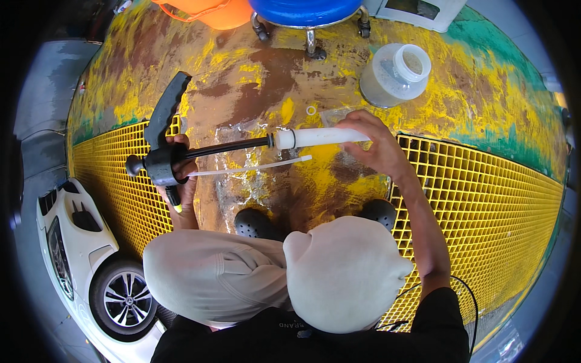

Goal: The person assembles a foam cannon spray gun by attaching a white tube, inserting a small ring, and securing the nozzle. They then place the assembled unit into a bucket and walk toward a white car.

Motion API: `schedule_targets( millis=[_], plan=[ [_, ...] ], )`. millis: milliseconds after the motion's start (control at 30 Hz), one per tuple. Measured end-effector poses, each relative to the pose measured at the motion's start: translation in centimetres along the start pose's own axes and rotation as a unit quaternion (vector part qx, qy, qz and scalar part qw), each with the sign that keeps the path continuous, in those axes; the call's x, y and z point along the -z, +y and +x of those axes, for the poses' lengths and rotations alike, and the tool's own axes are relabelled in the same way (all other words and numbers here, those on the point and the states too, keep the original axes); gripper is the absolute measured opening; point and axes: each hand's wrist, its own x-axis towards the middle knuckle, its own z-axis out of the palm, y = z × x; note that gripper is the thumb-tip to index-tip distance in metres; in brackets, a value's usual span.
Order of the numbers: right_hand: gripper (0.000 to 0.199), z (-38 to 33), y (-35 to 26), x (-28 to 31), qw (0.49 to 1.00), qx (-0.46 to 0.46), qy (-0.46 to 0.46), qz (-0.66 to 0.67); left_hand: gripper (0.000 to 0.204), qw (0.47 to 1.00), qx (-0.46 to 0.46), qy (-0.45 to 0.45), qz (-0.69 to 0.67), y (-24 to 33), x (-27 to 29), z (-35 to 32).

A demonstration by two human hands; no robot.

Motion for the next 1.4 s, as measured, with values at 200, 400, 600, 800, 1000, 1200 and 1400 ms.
schedule_targets(
  millis=[200, 400, 600, 800, 1000, 1200, 1400],
  plan=[
    [0.040, 0.4, -0.7, -0.2, 1.000, -0.009, -0.007, -0.015, 0.055, 1.000, -0.002, 0.007, 0.010, -0.3, -0.1, -0.1],
    [0.041, 0.7, -0.7, 0.1, 1.000, -0.011, -0.024, 0.001, 0.058, 0.999, -0.006, 0.011, 0.035, -0.1, 0.0, -0.1],
    [0.040, 1.6, -1.9, -0.6, 0.998, 0.015, -0.055, -0.007, 0.051, 0.997, -0.025, 0.015, 0.078, -1.5, -0.6, 0.1],
    [0.035, 3.3, -4.3, -2.6, 0.995, 0.017, -0.090, 0.045, 0.055, 0.997, 0.007, 0.039, 0.061, -2.7, -1.2, 0.8],
    [0.028, 4.7, -6.3, -4.5, 0.982, -0.093, -0.111, 0.119, 0.062, 0.996, 0.000, 0.079, 0.030, -2.0, -0.7, 0.8],
    [0.025, 5.6, -6.6, -4.7, 0.973, -0.120, -0.150, 0.126, 0.063, 0.996, -0.013, 0.073, 0.045, -1.7, -0.8, 0.9],
    [0.022, 5.2, -5.8, -4.1, 0.970, -0.116, -0.144, 0.156, 0.076, 0.992, -0.043, 0.050, 0.111, -2.2, -2.2, 0.9]
  ],
)
